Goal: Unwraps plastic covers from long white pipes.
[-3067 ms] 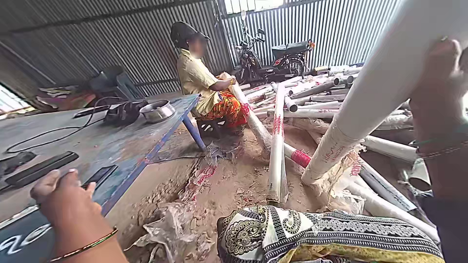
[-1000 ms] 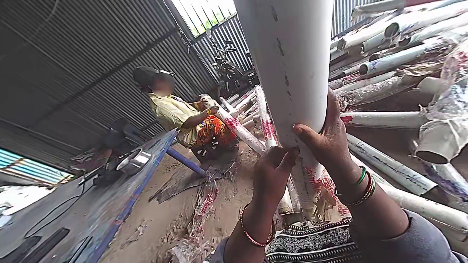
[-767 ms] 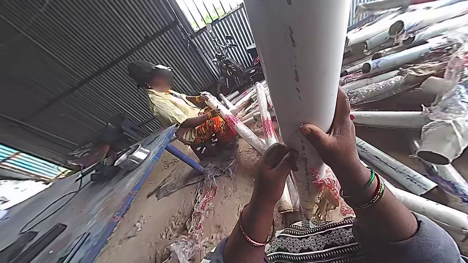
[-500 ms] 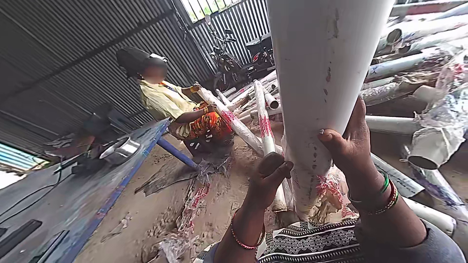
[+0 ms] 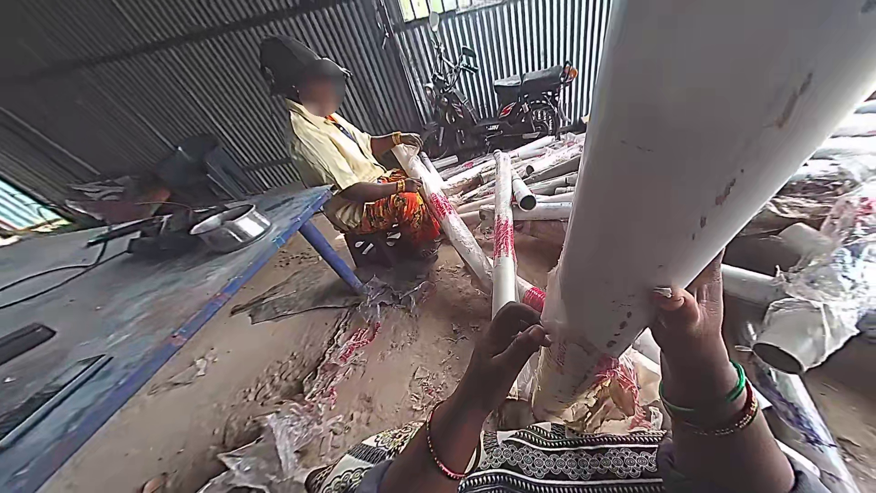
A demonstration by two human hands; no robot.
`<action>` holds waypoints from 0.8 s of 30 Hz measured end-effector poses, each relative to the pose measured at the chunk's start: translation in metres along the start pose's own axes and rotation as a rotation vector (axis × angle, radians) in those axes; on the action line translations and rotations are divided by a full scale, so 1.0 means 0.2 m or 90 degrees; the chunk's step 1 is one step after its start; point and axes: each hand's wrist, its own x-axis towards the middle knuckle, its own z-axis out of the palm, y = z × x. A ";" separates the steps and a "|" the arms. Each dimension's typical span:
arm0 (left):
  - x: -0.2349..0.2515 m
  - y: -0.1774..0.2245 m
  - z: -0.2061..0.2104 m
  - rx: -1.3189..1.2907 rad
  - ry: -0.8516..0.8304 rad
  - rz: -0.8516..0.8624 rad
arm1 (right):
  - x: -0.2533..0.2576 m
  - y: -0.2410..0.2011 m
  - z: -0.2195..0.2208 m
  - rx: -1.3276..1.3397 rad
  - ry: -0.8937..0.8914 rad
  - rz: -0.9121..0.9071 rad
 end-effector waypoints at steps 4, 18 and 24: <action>0.10 0.10 0.01 0.152 -0.008 0.016 | -0.02 0.04 -0.05 0.058 -0.002 0.014; 0.36 0.09 0.29 -0.089 -0.022 -0.015 | 0.06 -0.09 -0.25 -0.124 0.061 0.051; 0.31 0.04 0.40 -0.039 0.033 0.055 | -0.02 -0.09 -0.09 -0.287 0.177 0.086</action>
